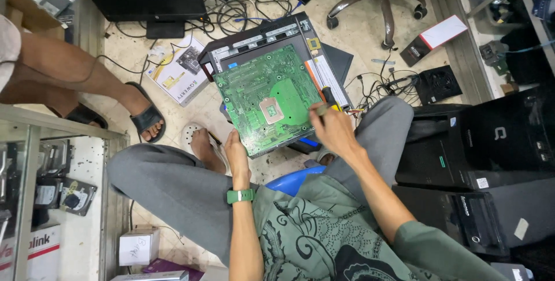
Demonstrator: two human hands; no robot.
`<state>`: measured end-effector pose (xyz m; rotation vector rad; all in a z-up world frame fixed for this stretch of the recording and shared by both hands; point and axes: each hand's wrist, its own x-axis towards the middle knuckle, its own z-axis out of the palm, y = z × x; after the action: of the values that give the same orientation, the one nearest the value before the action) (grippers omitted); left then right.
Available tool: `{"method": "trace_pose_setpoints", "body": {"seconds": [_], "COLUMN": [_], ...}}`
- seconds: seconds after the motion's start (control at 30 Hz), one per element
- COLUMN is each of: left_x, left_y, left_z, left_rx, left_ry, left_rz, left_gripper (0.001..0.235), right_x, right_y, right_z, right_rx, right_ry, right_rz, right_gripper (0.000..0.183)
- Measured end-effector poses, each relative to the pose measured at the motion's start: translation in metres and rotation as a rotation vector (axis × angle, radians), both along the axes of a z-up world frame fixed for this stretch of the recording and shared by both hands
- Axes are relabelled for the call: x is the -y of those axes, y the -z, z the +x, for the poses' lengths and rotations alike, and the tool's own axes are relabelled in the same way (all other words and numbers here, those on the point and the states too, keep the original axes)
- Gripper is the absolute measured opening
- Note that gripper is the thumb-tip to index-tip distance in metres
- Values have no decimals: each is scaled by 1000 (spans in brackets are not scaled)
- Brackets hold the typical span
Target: The person cleans the back of a green motherboard using a small cloth, then flips it over to clean the front side. They then pick up a small square chip and wipe it with the cloth.
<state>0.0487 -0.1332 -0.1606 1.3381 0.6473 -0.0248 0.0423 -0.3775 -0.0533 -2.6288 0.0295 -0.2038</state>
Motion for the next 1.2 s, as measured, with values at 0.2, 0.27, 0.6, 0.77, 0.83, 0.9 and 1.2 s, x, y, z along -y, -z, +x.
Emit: {"method": "trace_pose_setpoints", "body": {"seconds": [0.2, 0.27, 0.6, 0.77, 0.83, 0.9, 1.2], "left_x": [0, 3, 0, 1, 0, -1, 1], "left_y": [-29, -59, -27, -15, -13, -8, -46], "left_z": [-5, -7, -3, -1, -2, -2, 0], "left_rx": [-6, -65, -93, -46, -43, -39, -228], "left_ry": [39, 54, 73, 29, 31, 36, 75], "left_rz": [-9, -7, 52, 75, 76, 74, -199], "left_gripper": [52, 56, 57, 50, 50, 51, 63], "right_x": [-6, -14, -72, -119, -126, -136, -141], "right_y": [12, 13, 19, 18, 10, 8, -8], "right_z": [66, 89, 132, 131, 139, 139, 64], "right_rx": [-33, -63, 192, -27, 14, 54, -107], "right_ry": [-32, 0, -43, -402, -368, -330, -680], "right_rz": [95, -44, -225, 13, -45, -107, 35], "right_gripper": [34, 24, 15, 20, 16, 18, 23]}}
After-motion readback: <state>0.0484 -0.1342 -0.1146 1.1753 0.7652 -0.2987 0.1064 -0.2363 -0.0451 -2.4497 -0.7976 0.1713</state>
